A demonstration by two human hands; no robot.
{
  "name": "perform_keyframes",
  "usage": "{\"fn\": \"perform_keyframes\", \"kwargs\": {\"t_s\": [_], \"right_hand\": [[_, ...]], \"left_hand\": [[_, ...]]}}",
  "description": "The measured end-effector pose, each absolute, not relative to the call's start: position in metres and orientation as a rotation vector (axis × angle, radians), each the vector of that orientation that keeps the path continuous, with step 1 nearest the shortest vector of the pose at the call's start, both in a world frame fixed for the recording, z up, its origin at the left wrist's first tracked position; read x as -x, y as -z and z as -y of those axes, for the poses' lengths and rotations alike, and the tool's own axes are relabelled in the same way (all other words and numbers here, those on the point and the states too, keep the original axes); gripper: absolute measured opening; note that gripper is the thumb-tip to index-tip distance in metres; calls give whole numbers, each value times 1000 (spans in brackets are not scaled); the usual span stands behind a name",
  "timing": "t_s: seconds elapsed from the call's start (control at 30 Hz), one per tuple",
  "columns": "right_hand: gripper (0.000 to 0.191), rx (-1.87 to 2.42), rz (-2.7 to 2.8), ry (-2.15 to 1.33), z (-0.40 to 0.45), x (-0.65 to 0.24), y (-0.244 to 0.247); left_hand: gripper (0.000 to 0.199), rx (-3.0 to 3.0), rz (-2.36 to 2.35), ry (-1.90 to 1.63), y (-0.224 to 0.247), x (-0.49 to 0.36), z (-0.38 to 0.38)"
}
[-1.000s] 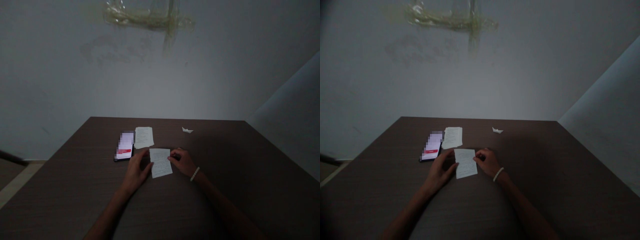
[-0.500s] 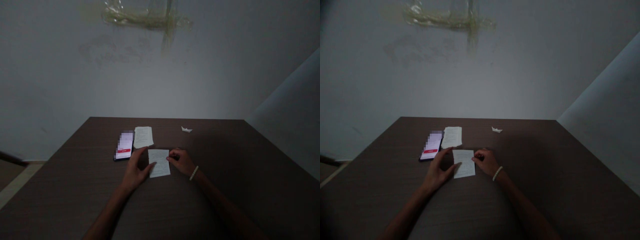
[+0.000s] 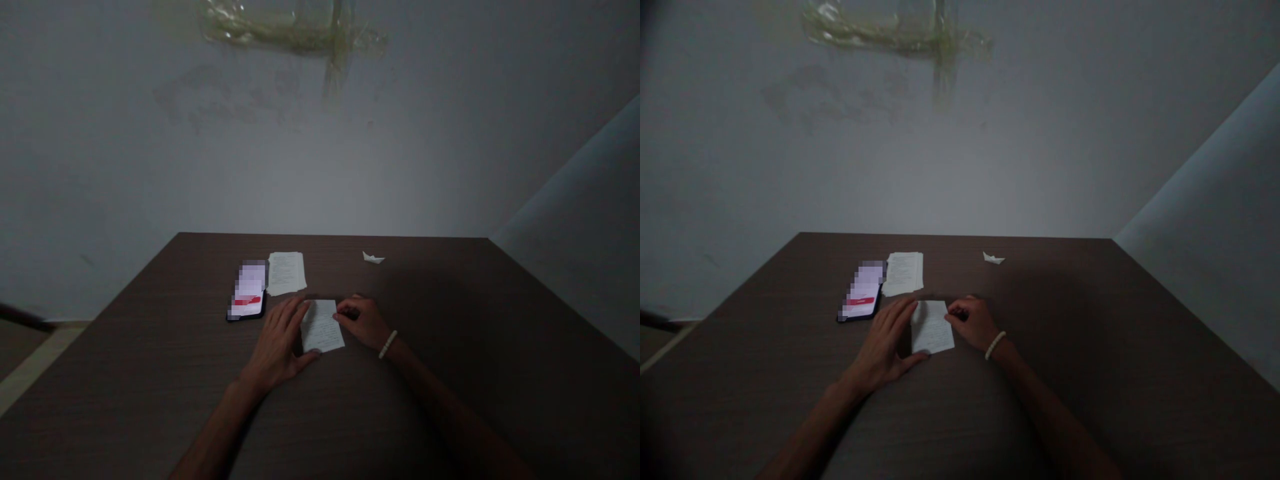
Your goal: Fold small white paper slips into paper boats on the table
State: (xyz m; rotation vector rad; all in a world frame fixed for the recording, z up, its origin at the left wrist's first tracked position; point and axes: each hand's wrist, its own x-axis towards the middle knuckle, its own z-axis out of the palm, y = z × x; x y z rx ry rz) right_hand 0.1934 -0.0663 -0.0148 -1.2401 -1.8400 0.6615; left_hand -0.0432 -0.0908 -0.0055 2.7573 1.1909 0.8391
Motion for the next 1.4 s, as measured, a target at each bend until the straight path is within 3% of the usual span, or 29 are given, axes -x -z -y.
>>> {"fn": "perform_keyframes", "kwargs": {"t_s": [0.23, 0.5, 0.8, 0.93, 1.4], "right_hand": [[3, 1248, 1851, -672, 66, -195, 14], [13, 1224, 1914, -684, 66, -200, 12], [9, 1065, 2075, -656, 69, -203, 0], [16, 1068, 2162, -593, 73, -201, 0], [19, 1111, 2196, -554, 76, -201, 2]], "left_hand": [[83, -2736, -1191, -845, 5, 41, 93], [47, -2833, -1074, -708, 6, 40, 96], [37, -2896, -1010, -596, 10, 38, 99], [32, -2903, -967, -609, 5, 35, 100], [32, -2887, -969, -586, 0, 33, 105]]}}
